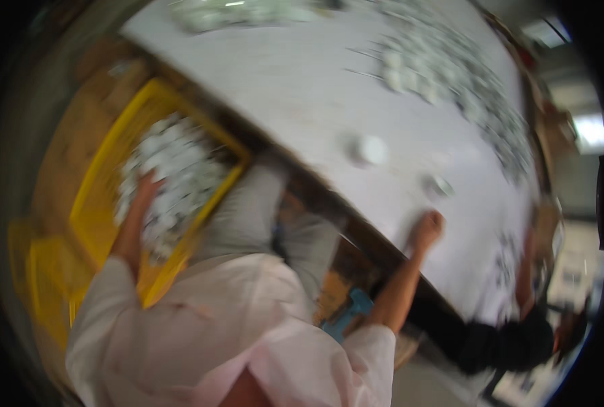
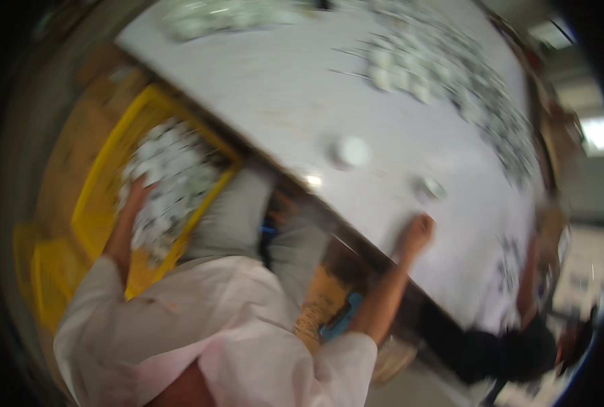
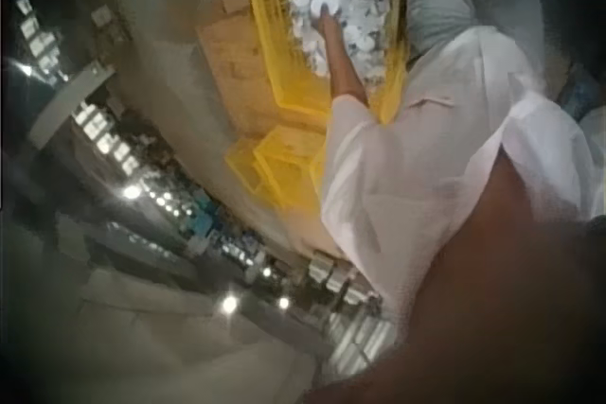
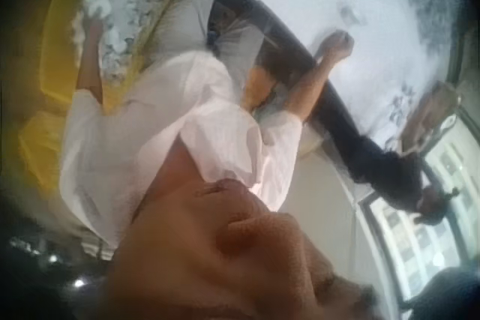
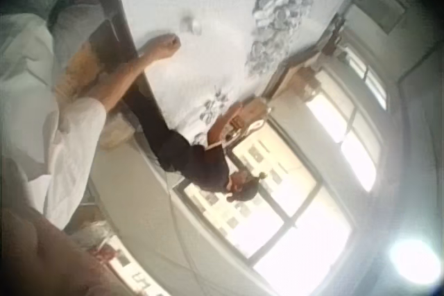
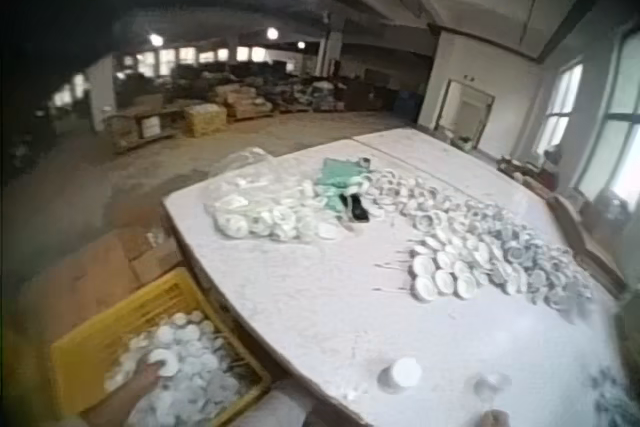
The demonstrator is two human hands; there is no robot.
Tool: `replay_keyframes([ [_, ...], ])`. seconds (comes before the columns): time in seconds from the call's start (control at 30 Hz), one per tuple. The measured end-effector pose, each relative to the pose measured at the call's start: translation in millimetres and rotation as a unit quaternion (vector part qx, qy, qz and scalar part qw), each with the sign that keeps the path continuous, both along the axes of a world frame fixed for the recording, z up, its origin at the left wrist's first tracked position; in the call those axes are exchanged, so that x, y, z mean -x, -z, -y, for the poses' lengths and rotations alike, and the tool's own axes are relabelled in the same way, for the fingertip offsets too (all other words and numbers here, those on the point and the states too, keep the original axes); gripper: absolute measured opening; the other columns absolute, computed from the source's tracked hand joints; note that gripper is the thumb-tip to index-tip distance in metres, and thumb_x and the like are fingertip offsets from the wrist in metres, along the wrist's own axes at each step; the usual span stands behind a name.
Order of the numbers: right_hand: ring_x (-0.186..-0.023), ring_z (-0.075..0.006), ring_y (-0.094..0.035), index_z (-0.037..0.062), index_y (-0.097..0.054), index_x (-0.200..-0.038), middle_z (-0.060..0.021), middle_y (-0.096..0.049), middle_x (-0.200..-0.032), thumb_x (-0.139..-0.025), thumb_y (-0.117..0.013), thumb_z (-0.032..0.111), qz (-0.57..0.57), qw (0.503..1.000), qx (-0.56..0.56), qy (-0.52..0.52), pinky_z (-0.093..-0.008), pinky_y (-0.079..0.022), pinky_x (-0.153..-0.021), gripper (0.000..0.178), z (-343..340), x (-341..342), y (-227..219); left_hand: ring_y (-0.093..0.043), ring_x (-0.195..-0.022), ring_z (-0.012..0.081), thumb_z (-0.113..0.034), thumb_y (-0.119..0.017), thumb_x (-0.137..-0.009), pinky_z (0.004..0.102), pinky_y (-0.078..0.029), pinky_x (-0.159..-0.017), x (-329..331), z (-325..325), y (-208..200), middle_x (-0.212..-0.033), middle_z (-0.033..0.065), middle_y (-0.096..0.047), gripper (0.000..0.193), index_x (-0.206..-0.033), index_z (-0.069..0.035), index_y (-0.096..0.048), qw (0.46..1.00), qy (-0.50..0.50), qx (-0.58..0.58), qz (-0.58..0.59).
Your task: The person assembles round light fixtures by taking base units from a crate, picking up round covers from the table, snapping the covers onto the bases, and placing the assembled lights on the table.
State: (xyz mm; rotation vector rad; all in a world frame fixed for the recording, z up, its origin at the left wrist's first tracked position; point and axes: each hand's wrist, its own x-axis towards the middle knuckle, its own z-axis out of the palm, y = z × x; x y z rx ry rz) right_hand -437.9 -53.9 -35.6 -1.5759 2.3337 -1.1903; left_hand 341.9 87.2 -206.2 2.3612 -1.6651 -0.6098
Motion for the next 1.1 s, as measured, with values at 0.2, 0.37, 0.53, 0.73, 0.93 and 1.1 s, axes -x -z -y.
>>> replay_keyframes([
  [0.2,-0.072,-0.0242,-0.058,-0.0024,-0.062,-0.091,-0.0135,-0.063,-0.081,-0.084,-0.058,0.023,-0.047,0.997,-0.050,-0.034,-0.0346,-0.047,-0.069,0.027,-23,-19,-14,-0.063,-0.082,0.0180,-0.010,-0.057,-0.087,0.0316,-0.056,-0.059,168,67,-149,-0.102,0.0090,-0.059,0.036,-0.121,-0.001,-0.048,0.777,-0.184,0.182,-0.574],
  [0.37,-0.070,-0.0252,-0.057,-0.0020,-0.060,-0.086,-0.0132,-0.062,-0.080,-0.083,-0.059,0.024,-0.070,0.991,-0.103,-0.058,-0.0357,-0.046,-0.067,0.026,-23,-36,-18,-0.061,-0.086,0.0145,-0.015,-0.059,-0.085,0.0267,-0.050,-0.073,190,62,-184,-0.095,0.0091,-0.063,0.035,-0.115,0.002,-0.052,0.815,-0.135,0.210,-0.523],
  [0.53,-0.071,-0.0268,-0.057,-0.0013,-0.061,-0.086,-0.0138,-0.062,-0.080,-0.082,-0.059,0.024,-0.106,0.988,-0.097,-0.052,-0.0365,-0.046,-0.068,0.026,-26,-43,-22,-0.057,-0.094,0.0129,-0.011,-0.057,-0.086,0.0267,-0.047,-0.081,195,64,-205,-0.105,0.0080,-0.059,0.037,-0.121,-0.001,-0.048,0.861,-0.058,0.200,-0.464],
  [0.73,-0.072,-0.0299,-0.059,-0.0013,-0.061,-0.085,-0.0156,-0.063,-0.079,-0.082,-0.060,0.024,-0.107,0.989,-0.091,-0.052,-0.0385,-0.046,-0.068,0.025,-33,-46,-23,-0.054,-0.101,0.0143,-0.008,-0.059,-0.079,0.0290,-0.044,-0.089,201,63,-213,-0.110,0.0086,-0.058,0.047,-0.124,-0.002,-0.046,0.867,-0.031,0.207,-0.452],
  [0.93,-0.073,-0.0295,-0.059,-0.0012,-0.061,-0.085,-0.0149,-0.063,-0.080,-0.081,-0.060,0.024,-0.112,0.988,-0.103,-0.040,-0.0378,-0.046,-0.069,0.026,-39,-48,-18,-0.055,-0.102,0.0160,-0.005,-0.059,-0.075,0.0292,-0.044,-0.089,201,62,-207,-0.112,0.0101,-0.056,0.054,-0.126,-0.001,-0.043,0.866,-0.044,0.193,-0.460],
  [1.1,-0.073,-0.0259,-0.058,0.0004,-0.062,-0.090,-0.0119,-0.063,-0.081,-0.081,-0.060,0.030,-0.088,0.988,-0.125,-0.013,-0.0363,-0.047,-0.069,0.031,-22,-63,-26,-0.054,-0.102,0.0170,-0.002,-0.059,-0.073,0.0300,-0.044,-0.090,199,76,-210,-0.113,0.0108,-0.054,0.056,-0.127,0.000,-0.042,0.816,-0.059,0.185,-0.544],
])
